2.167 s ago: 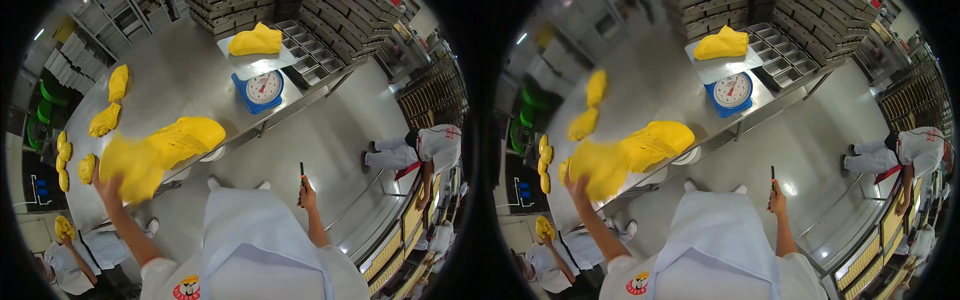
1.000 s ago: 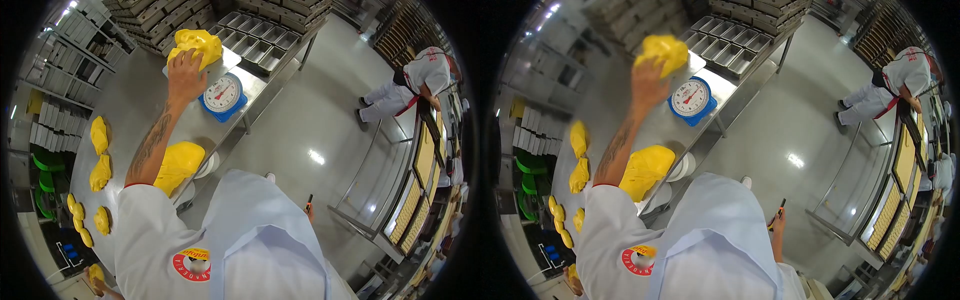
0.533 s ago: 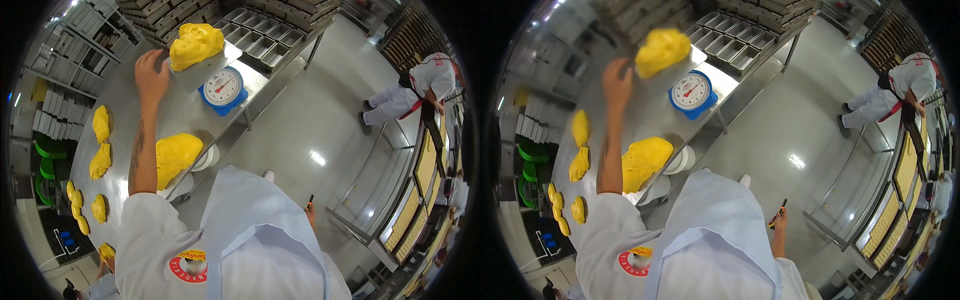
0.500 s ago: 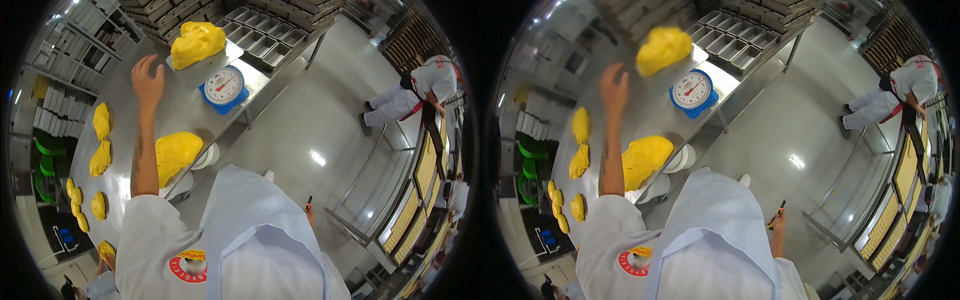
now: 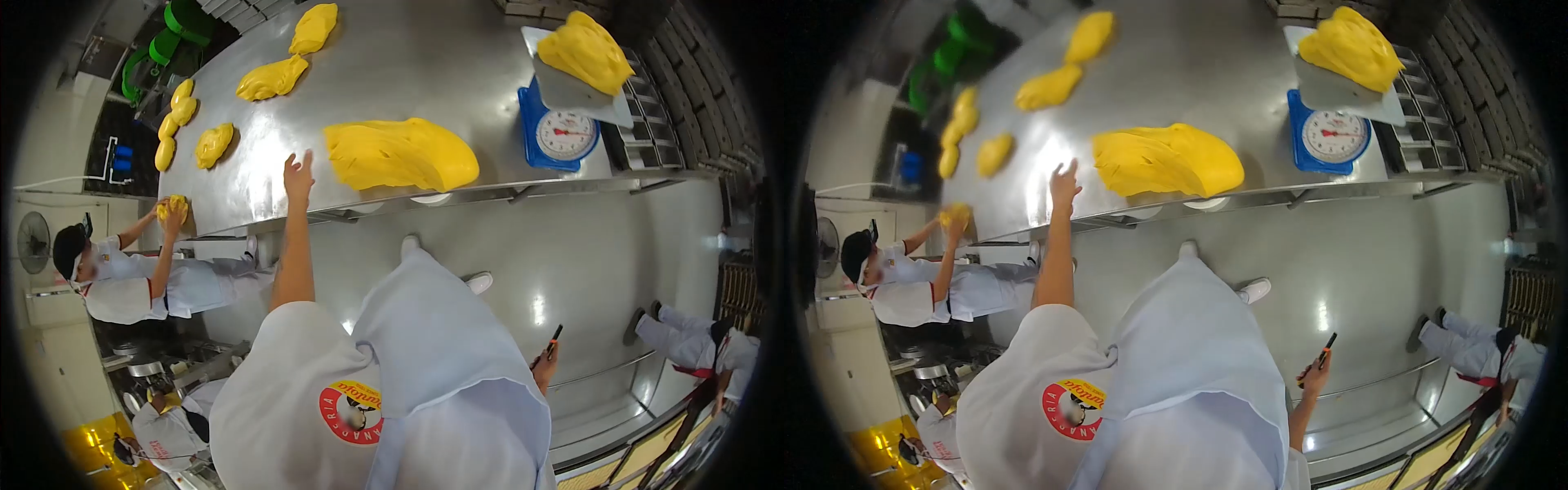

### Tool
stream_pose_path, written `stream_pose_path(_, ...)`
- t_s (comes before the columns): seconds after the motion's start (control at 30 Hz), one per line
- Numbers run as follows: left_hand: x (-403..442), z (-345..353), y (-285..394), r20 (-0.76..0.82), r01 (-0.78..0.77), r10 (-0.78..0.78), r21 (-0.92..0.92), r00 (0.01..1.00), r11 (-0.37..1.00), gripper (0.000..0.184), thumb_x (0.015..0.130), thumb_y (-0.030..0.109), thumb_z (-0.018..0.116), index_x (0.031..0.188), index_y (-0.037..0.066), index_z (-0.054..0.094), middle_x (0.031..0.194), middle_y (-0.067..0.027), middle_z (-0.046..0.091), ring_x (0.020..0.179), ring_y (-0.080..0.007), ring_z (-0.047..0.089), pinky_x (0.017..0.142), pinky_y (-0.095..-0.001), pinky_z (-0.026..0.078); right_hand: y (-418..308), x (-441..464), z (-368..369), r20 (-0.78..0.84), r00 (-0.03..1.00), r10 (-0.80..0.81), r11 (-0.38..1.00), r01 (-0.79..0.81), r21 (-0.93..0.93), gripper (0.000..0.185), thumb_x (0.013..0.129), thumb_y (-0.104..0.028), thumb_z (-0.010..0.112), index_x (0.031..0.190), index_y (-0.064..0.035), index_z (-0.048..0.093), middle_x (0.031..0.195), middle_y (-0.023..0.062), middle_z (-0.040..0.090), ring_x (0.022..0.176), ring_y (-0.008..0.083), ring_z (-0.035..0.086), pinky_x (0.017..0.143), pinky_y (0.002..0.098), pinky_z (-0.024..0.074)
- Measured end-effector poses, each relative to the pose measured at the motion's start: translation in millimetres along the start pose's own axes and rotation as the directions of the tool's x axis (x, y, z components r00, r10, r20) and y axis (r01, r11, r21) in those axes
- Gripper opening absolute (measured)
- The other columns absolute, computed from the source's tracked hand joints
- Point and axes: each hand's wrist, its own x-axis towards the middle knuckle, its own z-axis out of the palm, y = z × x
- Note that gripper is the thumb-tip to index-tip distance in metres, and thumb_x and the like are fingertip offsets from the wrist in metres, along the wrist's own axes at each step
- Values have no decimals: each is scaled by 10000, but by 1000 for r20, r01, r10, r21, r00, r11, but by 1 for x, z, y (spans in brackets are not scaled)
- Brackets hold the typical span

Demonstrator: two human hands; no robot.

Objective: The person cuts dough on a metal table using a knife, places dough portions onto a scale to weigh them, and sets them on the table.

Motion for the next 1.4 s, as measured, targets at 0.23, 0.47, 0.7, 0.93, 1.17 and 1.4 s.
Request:
stream_pose_path(0.23,24,35,33,481,-676,523,226,704,702,859,746,446,848,1427,55,500,1475,-255,406,1268,-379,528,1032,-433,472,-261,-97,133,282,855,-435,812,508,-288,528,1039,-97,439,1553,-193,361,589,4,453,422,89,453,381,285,427)
stream_pose_path(0.47,7,14,-21,236,-650,631,-1,739,760,450,791,263,829,1143,8,710,1165,-171,682,946,-303,686,831,-374,555,-441,-204,418,540,358,-761,291,934,-208,606,990,-64,499,1537,-305,392,768,33,573,520,115,511,467,286,480)
stream_pose_path(0.7,3,-11,-65,129,-439,443,-56,887,896,295,824,104,765,1101,5,732,977,-146,740,764,-200,690,731,-325,556,-263,-194,589,684,-45,-728,-145,985,-90,782,874,22,510,1587,-167,252,824,286,620,691,444,627,629,515,517)
stream_pose_path(0.93,11,-19,-96,239,205,-65,-624,969,754,262,897,36,665,1150,-34,680,1004,-88,716,864,-168,689,782,-309,577,-195,-184,422,871,251,-422,-39,955,-294,727,944,-15,530,1589,-203,253,855,250,627,728,418,631,666,503,524)
stream_pose_path(1.17,7,-15,-107,415,404,-85,-784,906,472,282,928,-19,597,1210,-37,598,1083,-91,673,959,-183,677,826,-338,588,-315,-241,514,747,-6,-665,-36,999,-25,703,947,4,523,1579,-177,274,940,261,652,828,410,651,712,502,526)
stream_pose_path(1.4,10,-33,-168,227,261,-130,-815,965,517,282,942,5,595,1223,-16,583,1145,-112,651,1021,-221,646,885,-358,538,-247,-199,550,920,65,-386,-306,932,-195,749,876,-2,529,1567,-171,292,910,273,617,749,440,627,700,512,528)
